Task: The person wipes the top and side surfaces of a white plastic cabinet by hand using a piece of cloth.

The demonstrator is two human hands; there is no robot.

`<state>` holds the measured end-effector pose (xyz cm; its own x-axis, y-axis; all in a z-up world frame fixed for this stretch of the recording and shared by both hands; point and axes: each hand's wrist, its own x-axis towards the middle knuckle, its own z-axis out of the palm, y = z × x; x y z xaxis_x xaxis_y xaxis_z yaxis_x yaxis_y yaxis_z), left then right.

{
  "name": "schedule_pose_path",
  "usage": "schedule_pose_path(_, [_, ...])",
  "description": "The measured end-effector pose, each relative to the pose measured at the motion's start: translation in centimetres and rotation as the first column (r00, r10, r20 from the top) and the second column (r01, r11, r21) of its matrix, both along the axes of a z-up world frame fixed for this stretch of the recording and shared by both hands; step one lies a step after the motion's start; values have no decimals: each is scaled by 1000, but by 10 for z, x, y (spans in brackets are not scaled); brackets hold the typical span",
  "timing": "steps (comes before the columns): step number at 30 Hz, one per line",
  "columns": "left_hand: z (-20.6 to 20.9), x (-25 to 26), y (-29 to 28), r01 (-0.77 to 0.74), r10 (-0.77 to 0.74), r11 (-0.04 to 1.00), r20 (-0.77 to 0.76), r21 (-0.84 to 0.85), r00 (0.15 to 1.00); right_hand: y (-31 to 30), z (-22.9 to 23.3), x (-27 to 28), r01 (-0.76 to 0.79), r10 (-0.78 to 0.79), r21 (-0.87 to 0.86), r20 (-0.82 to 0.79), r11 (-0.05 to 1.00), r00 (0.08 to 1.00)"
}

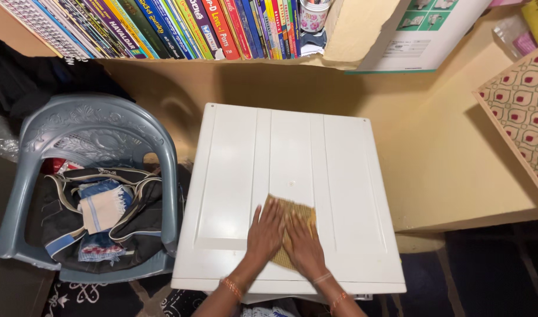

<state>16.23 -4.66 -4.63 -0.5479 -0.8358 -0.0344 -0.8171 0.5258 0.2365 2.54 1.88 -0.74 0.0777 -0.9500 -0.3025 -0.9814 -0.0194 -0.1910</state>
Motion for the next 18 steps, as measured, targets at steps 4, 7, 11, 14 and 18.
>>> schedule_pose_path(4, [-1,-2,-54,-61,62,992,8,-106,998,-54,-14,9,52,-48,-119,33,992,998])
schedule_pose_path(7, [0,6,-56,-76,73,996,-56,-43,996,-58,-18,15,70,-67,-118,31,991,997])
schedule_pose_path(11, [-7,38,-10,-34,28,995,-70,-97,997,-15,-10,35,24,-23,-23,50,999,999])
schedule_pose_path(14, [-10,71,42,-46,-6,956,-177,-290,984,27,2,54,-97,98,-43,23,994,995])
schedule_pose_path(18, [1,101,78,-27,15,993,-105,-116,994,48,16,77,-97,97,70,1,993,995])
